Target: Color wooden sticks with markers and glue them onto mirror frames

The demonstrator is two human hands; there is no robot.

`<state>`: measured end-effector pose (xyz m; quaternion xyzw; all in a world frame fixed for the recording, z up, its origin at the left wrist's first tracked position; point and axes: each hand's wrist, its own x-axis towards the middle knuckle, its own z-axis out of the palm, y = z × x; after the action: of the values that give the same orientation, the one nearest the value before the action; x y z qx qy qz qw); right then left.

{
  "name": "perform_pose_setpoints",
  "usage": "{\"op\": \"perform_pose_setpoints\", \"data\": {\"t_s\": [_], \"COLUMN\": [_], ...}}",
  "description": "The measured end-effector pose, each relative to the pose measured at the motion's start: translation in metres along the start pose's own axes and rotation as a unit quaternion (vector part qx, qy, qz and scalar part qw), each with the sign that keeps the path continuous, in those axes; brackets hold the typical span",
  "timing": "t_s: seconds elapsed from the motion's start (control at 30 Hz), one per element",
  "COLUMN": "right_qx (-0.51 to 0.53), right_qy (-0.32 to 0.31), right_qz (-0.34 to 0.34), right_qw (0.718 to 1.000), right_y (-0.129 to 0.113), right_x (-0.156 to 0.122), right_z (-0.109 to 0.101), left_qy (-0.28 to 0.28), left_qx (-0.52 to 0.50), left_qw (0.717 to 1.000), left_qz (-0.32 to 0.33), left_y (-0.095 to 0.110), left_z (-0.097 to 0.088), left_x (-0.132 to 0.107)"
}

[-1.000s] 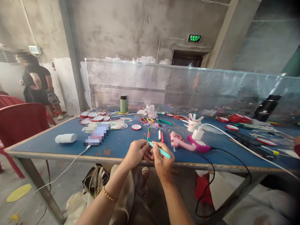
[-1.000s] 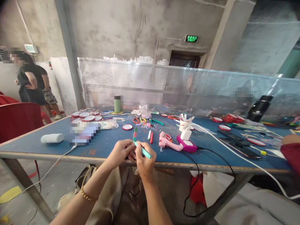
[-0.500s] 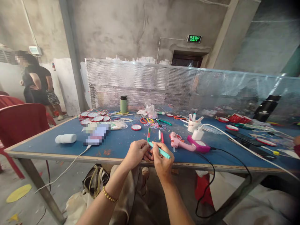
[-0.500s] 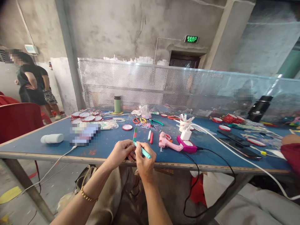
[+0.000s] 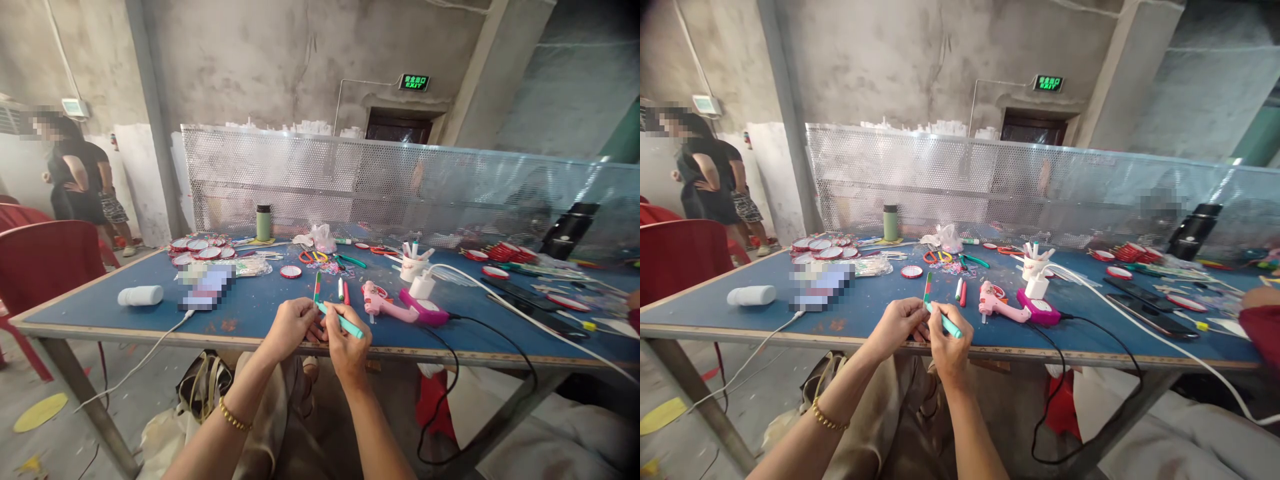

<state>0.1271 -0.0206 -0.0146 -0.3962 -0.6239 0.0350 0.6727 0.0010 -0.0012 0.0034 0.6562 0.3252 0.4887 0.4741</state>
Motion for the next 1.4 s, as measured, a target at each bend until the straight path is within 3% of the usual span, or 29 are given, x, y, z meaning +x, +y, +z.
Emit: {"op": "perform_pose_setpoints", "data": {"t_s": [1.4], "right_qx": [-0.005], "right_qy": [0.018], "right_qz": [0.009], "right_qw": [1.000], "right_y": [0.0022], "right_x": [-0.0006], "right_z": [0.0006], "left_qy": [-0.008], "left_qx": [-0.002], "left_qw": [1.000], "left_qz": [-0.003], "left_y": [-0.0012], "left_z": [-0.0009], "left_x": [0.0005]}}
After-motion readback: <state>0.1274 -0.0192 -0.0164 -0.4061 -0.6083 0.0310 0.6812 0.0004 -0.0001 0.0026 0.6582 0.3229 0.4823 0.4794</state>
